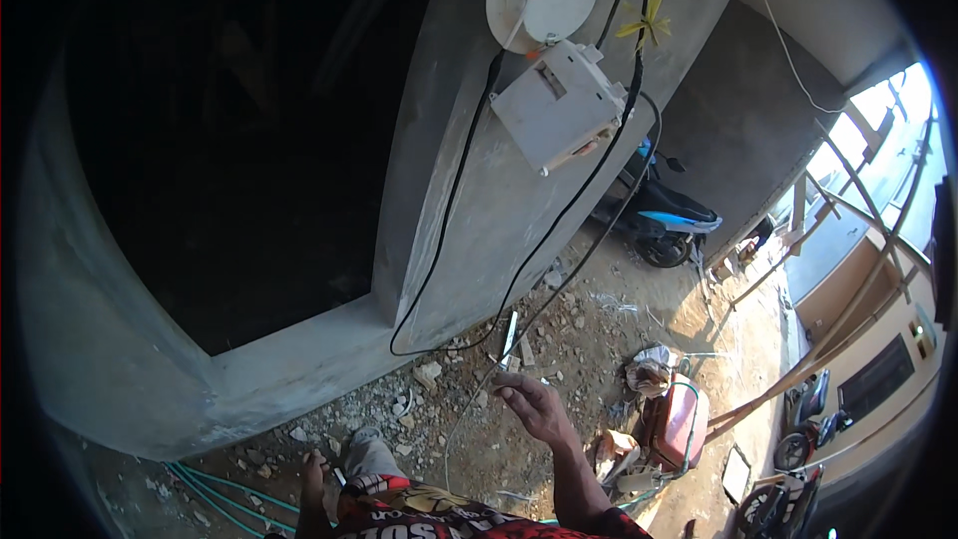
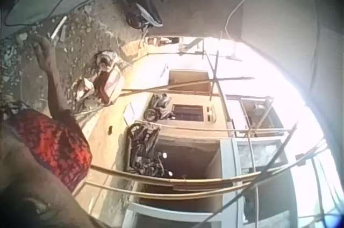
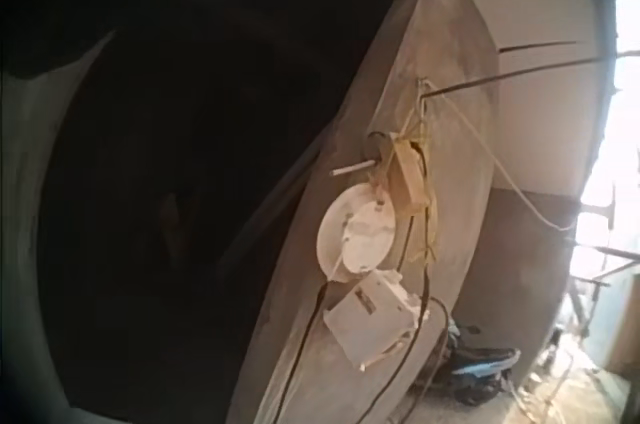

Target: The person manipulates electrical wires and an extension cord at a construction site. They use a yellow rope to secure electrical components to a wall, plug a cable into an extension socket, and join blue and white wires by hand.

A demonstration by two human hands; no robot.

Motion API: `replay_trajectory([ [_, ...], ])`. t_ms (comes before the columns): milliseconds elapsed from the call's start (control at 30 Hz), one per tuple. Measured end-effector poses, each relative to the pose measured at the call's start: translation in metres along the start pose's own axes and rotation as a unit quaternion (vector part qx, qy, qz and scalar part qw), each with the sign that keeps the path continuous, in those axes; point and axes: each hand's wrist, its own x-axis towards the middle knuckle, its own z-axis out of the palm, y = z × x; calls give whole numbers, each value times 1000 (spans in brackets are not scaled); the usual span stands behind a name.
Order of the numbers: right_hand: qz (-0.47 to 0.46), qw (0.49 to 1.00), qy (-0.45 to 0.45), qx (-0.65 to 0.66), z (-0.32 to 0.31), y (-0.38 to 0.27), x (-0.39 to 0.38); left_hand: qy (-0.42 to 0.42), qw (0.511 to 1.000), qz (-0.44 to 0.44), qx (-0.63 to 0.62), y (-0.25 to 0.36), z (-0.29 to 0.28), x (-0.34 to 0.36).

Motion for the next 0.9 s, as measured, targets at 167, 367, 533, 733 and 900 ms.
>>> replay_trajectory([
  [167,-81,984,127,-91,-51,-116,64,-115,962,243,47,307,150,40],
  [367,-262,879,312,-250,-111,-252,125,-296,842,448,42,569,310,-76],
  [533,-342,796,382,-323,-154,-321,199,-414,717,561,-13,656,363,-162],
  [733,-361,730,434,-385,-212,-399,238,-428,564,706,-3,717,414,-275],
  [900,-323,739,458,-374,-254,-430,284,-308,461,830,62,750,440,-345],
])
